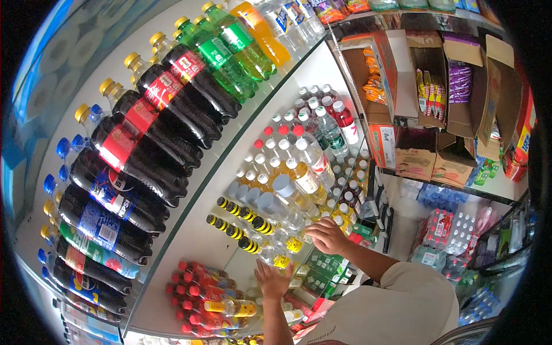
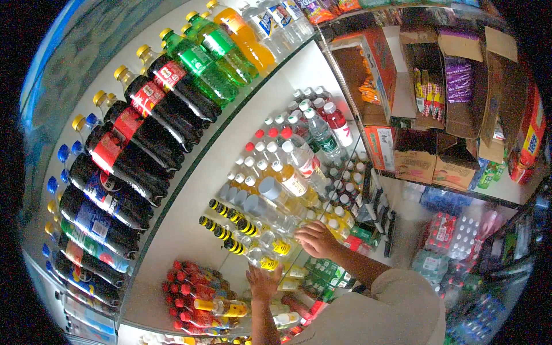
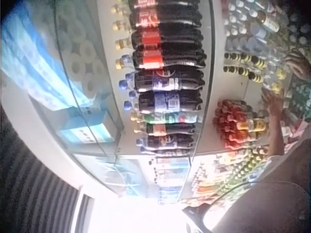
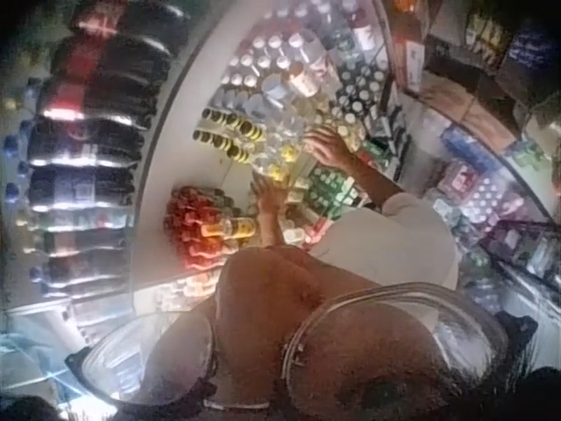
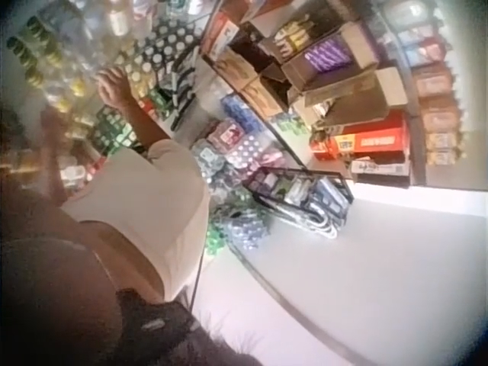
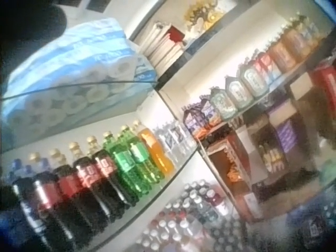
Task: The person organizes several plastic and glass bottles of drinks on a glass shelf in a store, turning them to show the labels and placing them in rows by hand.
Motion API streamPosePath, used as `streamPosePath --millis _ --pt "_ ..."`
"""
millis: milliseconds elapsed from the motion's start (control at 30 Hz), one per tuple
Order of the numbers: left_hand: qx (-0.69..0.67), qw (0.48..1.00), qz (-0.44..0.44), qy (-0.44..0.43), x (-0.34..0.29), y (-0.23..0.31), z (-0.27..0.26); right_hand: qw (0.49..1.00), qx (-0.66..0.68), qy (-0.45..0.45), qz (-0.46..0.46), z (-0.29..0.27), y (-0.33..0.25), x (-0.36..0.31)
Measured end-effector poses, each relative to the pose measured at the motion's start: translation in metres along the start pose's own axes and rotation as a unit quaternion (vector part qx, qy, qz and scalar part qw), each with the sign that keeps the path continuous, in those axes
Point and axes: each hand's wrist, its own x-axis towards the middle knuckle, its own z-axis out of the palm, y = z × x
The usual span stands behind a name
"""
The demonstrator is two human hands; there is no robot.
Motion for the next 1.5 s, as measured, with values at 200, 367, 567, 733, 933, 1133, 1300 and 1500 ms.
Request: streamPosePath --millis 200,367,567,733,933,1133,1300,1500 --pt "-0.002 1.0 -0.008 -0.007 -0.001 -0.003 0.005 1.0 -0.017 -0.001 0.0 0.002 -0.005 -0.001" --pt "-0.015 1.0 -0.013 -0.012 0.001 0.004 -0.009 0.999 -0.029 -0.028 0.004 0.005 0.001 -0.009" --pt "-0.02 0.999 -0.027 -0.031 0.003 0.006 -0.01 0.999 -0.025 -0.027 0.008 0.006 0.002 -0.011" --pt "-0.018 0.999 -0.02 -0.026 0.0 -0.007 0.014 0.999 -0.027 -0.023 0.011 0.003 0.001 -0.01" --pt "-0.033 0.997 -0.034 -0.055 0.002 0.004 -0.005 0.999 -0.032 -0.02 0.013 0.001 0.001 -0.009" --pt "-0.037 0.997 -0.034 -0.054 0.001 0.006 -0.013 0.999 -0.028 -0.016 0.013 0.002 0.001 -0.009" --pt "-0.039 0.998 -0.031 -0.049 0.001 0.004 -0.008 0.999 -0.033 -0.021 0.016 0.0 -0.001 -0.009" --pt "-0.013 0.999 -0.011 -0.027 0.001 -0.004 0.005 0.999 -0.015 -0.032 0.028 0.003 0.002 -0.014"
